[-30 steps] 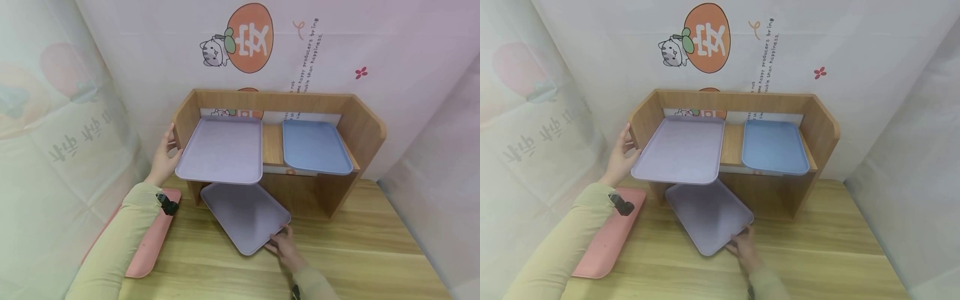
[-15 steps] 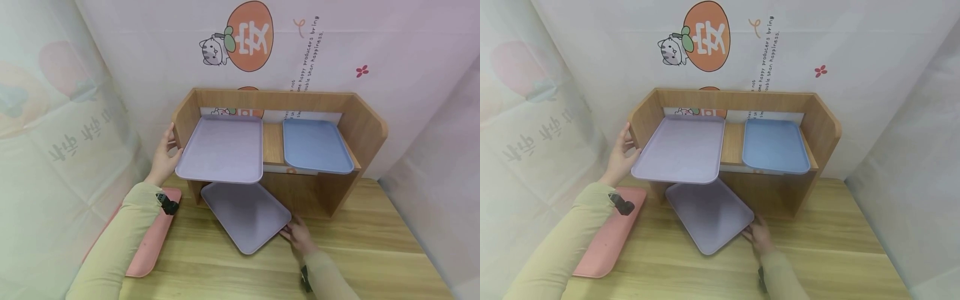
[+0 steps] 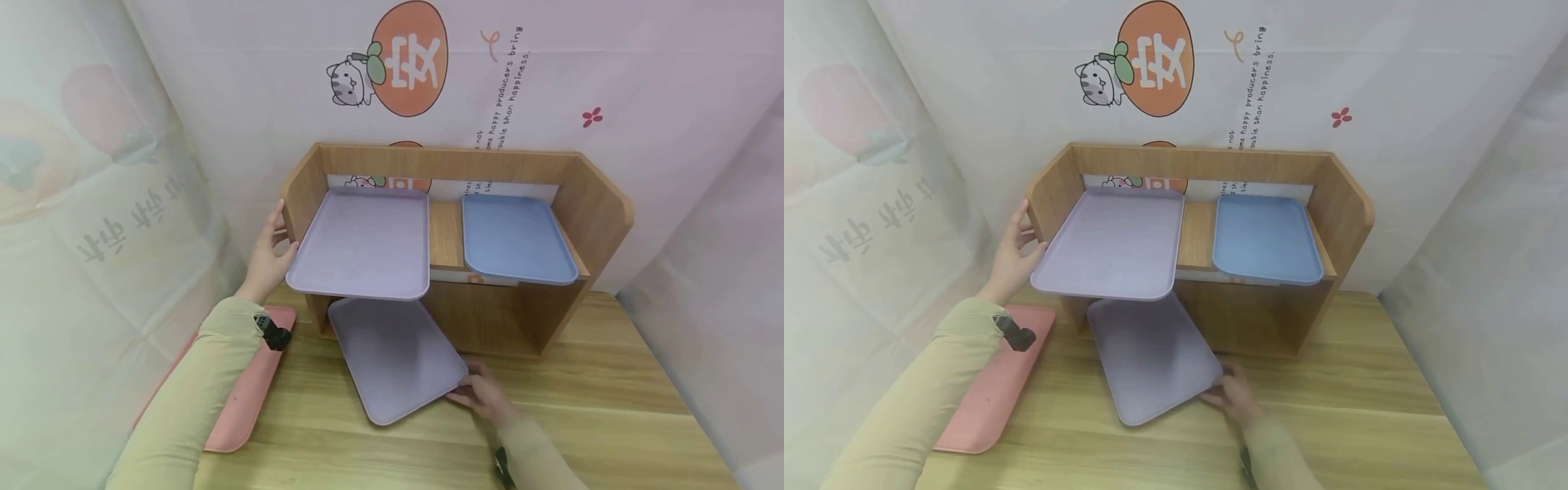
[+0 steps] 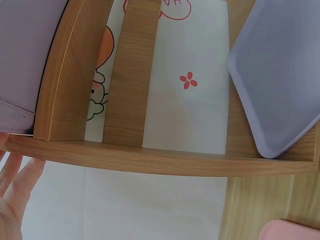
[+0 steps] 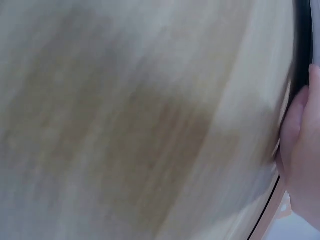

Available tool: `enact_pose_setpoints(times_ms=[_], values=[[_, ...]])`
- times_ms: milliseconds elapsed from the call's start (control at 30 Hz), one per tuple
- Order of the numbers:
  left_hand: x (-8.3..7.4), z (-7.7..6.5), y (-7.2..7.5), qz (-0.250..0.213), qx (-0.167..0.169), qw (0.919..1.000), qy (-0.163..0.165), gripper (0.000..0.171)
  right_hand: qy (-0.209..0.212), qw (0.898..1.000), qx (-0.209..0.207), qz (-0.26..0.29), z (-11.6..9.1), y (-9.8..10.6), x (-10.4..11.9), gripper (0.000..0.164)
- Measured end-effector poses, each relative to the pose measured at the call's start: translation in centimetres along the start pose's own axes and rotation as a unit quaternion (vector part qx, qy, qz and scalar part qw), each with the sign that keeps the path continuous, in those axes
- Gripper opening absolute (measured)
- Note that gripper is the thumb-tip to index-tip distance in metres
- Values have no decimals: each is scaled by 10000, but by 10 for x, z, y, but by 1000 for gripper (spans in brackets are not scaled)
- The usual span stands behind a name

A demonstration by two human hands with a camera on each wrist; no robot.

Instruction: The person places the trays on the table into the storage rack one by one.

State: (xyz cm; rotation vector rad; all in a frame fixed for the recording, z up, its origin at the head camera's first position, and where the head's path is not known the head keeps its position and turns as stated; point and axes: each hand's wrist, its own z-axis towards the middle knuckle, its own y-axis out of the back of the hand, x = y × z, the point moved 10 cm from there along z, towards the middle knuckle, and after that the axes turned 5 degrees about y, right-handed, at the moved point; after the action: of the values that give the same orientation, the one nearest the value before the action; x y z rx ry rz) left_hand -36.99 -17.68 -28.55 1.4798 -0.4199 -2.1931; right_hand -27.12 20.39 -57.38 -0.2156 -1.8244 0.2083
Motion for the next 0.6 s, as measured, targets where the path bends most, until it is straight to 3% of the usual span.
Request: enact_pose_setpoints(times_ms=[167,333,600], values=[[-2,-1,1,21,-4,10000,-11,81,-266,9960,851,5,-8,-14,-5,58],[-2,-1,1,30,-7,10000,-2,81,-624,9818,1750,398,-14,-34,-15,76],[-6,-2,0,33,-5,10000,-6,81,-674,9727,2128,637,-20,-53,-19,86]])
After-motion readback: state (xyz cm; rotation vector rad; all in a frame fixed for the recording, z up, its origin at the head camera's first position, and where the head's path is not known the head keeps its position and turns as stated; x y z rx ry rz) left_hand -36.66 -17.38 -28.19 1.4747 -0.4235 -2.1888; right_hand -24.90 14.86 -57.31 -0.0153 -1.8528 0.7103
